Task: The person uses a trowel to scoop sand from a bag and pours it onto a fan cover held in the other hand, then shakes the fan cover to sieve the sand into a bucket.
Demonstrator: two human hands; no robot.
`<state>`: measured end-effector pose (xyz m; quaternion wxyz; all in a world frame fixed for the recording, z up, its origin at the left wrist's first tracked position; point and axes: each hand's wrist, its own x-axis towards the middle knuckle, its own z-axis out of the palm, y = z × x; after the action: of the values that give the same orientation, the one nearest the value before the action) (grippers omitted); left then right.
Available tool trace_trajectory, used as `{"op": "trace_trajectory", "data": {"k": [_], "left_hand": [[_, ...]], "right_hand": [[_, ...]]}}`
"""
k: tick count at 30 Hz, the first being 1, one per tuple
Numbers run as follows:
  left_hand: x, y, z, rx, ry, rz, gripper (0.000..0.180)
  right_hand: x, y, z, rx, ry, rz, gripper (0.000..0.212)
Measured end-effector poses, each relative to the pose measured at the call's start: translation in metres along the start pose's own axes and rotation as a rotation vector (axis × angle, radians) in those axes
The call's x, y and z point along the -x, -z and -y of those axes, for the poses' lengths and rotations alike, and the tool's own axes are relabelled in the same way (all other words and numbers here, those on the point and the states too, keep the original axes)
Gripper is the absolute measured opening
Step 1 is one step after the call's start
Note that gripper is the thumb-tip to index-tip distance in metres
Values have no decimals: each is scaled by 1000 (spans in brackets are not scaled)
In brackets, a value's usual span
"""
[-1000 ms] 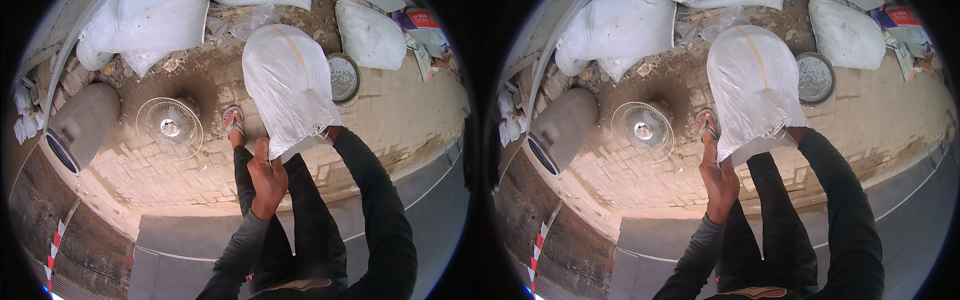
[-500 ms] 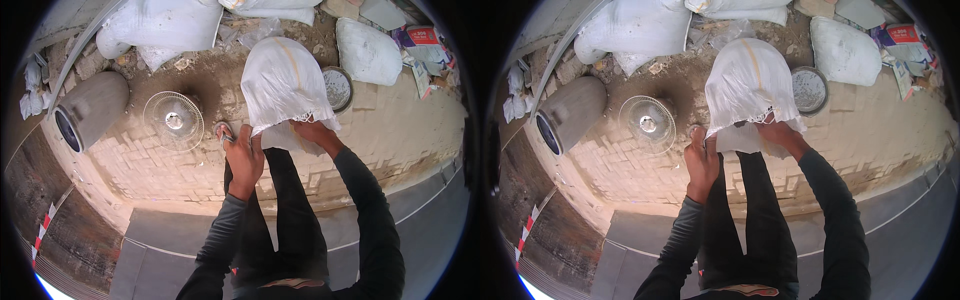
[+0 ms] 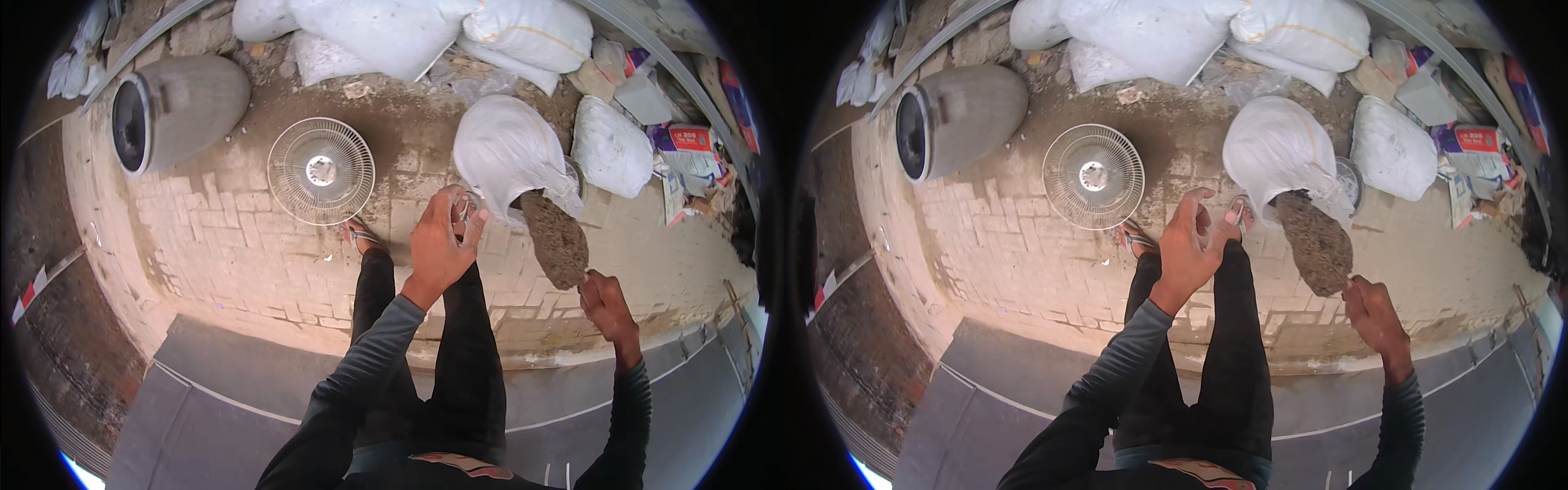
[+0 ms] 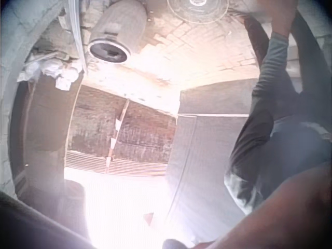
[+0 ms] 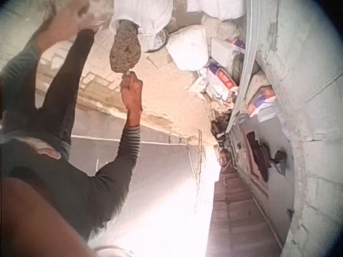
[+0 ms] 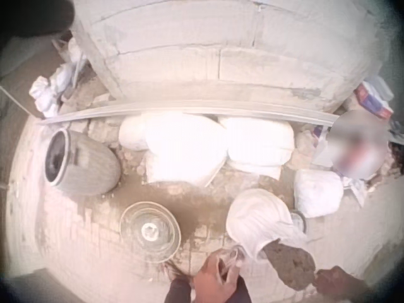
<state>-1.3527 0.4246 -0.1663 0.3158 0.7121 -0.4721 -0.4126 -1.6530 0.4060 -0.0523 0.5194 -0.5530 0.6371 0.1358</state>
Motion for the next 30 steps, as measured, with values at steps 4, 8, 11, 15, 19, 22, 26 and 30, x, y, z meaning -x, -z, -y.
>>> {"op": "trace_trajectory", "data": {"k": [4,8,11,15,19,22,26,30], "left_hand": [[39,69,67,-40,216,2,42],[92,151,167,-158,404,-71,40],[140,213,231,-316,505,-113,42],[189,275,271,-342,652,-145,43],[232,299,301,-340,709,-193,44],[252,295,316,-290,778,-172,45],[261,276,322,-187,807,-140,44],[258,254,320,-147,768,-141,41]], "right_hand": [[45,-23,40,-100,-102,0,39],[21,-81,99,-112,-61,113,41],[-37,-146,125,-208,6,209,40],[-145,-240,136,-253,134,261,38],[-262,-317,138,-27,181,216,41],[-316,-354,151,230,359,-23,42],[-337,-385,182,267,271,-119,40],[-316,-402,212,325,183,-208,34]]}}
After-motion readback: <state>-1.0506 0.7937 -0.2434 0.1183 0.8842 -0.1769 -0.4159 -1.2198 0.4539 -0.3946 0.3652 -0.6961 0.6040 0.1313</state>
